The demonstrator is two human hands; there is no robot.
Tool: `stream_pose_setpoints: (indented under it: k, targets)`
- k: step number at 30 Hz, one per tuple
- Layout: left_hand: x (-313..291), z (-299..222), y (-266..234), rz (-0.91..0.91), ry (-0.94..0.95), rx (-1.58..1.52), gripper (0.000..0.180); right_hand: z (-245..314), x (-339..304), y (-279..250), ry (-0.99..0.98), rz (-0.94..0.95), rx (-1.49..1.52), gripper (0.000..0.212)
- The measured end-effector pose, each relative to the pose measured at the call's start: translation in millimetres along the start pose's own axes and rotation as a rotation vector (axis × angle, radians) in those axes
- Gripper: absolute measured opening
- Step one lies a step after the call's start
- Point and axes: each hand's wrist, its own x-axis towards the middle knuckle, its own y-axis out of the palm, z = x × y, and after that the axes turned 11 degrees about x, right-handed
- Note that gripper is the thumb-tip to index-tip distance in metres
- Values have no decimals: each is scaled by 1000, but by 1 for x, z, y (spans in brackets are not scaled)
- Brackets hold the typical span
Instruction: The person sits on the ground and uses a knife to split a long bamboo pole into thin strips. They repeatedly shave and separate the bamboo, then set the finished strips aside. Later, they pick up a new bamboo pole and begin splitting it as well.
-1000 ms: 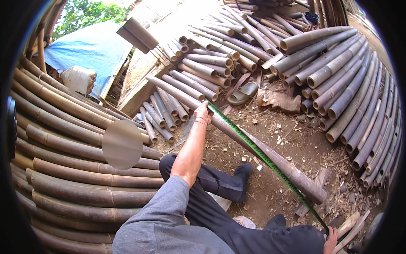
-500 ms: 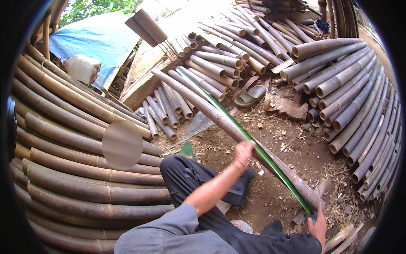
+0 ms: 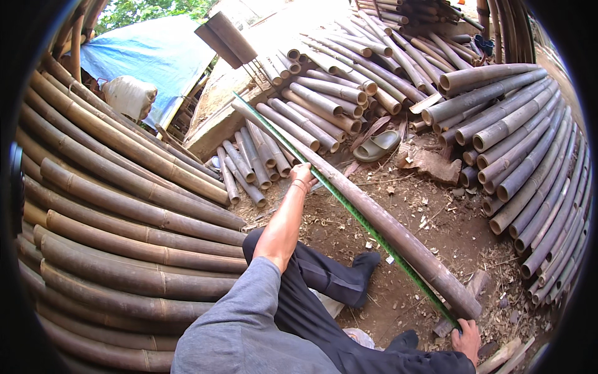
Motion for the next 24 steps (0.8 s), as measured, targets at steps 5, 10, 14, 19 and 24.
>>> stream_pose_setpoints:
  k: [5,10,14,19,24]
  targets:
    - [-5,4,-10,37,-7,215,22,38,27,-2,-16,-12,-36,35]
    - [6,15,-10,5,-7,295,26,38,34,-9,-20,-5,-25,35]
    - [-1,28,6,37,-39,359,25,22,36,-6,-4,-19,-6,36]
    - [1,61,38,195,-112,529,21,2,54,-1,-19,-66,-63,49]
    - [77,94,52,27,431,1327,24,-48,108,0,-64,-140,68,78]
